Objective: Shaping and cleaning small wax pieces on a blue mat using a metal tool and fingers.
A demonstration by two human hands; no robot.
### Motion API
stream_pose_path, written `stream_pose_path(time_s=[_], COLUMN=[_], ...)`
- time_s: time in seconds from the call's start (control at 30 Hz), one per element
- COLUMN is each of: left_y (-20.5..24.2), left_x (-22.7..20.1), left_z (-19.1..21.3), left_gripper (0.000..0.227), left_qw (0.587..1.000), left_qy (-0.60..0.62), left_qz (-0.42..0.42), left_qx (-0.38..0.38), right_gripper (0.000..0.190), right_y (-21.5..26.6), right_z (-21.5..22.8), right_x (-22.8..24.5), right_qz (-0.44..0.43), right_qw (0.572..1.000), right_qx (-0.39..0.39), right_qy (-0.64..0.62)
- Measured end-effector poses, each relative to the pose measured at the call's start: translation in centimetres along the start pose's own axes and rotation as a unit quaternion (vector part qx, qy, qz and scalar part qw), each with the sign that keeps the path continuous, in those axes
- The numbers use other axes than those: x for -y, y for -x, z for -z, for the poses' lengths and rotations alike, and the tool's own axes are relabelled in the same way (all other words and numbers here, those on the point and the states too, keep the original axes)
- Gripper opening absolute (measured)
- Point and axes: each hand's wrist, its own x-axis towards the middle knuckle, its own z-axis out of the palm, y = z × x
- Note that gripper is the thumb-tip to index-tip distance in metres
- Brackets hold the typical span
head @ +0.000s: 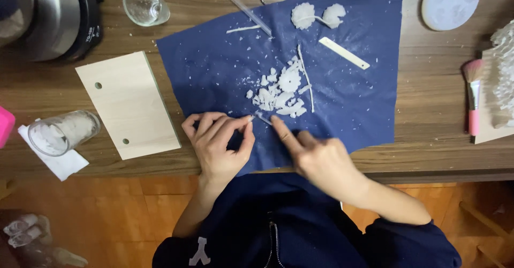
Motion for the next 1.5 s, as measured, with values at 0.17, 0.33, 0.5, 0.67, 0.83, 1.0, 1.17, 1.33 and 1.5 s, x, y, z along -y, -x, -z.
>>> stream_pose_path(time_s=[0.17,0.33,0.5,0.67,0.83,1.0,1.17,1.33,1.5], left_y=[0.1,0.0,-0.4,-0.4,-0.1,-0.4,-0.2,-0.4,-0.4], left_x=[-0.2,-0.4,-0.8,-1.2,-0.9,-1.1,-1.2,-1.4,-1.4], left_z=[0.1,0.1,0.2,0.5,0.1,-0.1,0.0,0.2,0.1], left_gripper=[0.005,0.006,0.007,0.007,0.009,0.012,0.014,0.020,0.017], left_qw=[1.000,1.000,0.999,0.998,0.997,0.995,0.991,0.987,0.988], left_qy=[0.000,0.008,-0.036,-0.052,-0.069,-0.092,-0.125,-0.151,-0.149], left_qz=[0.002,-0.003,-0.023,-0.021,-0.030,-0.035,-0.042,-0.048,-0.053], left_qx=[-0.003,-0.011,-0.022,-0.007,-0.024,-0.035,-0.027,-0.009,0.000], right_gripper=[0.054,0.050,0.053,0.048,0.046,0.041,0.050,0.059,0.059], right_y=[0.5,0.6,1.0,0.6,0.5,0.3,0.8,0.8,1.0], right_z=[0.7,1.4,1.7,1.5,1.4,1.6,1.5,1.4,0.8], right_x=[-0.3,-0.4,0.4,1.2,1.6,2.1,2.5,2.5,2.5], right_qz=[-0.037,-0.048,-0.024,-0.004,-0.001,-0.002,-0.010,-0.012,0.002], right_qw=[0.997,0.994,0.997,0.994,0.994,0.989,0.989,0.990,0.989], right_qx=[-0.050,-0.069,-0.058,-0.085,-0.082,-0.089,-0.052,-0.005,0.003], right_qy=[0.037,0.076,0.033,0.066,0.076,0.121,0.136,0.141,0.151])
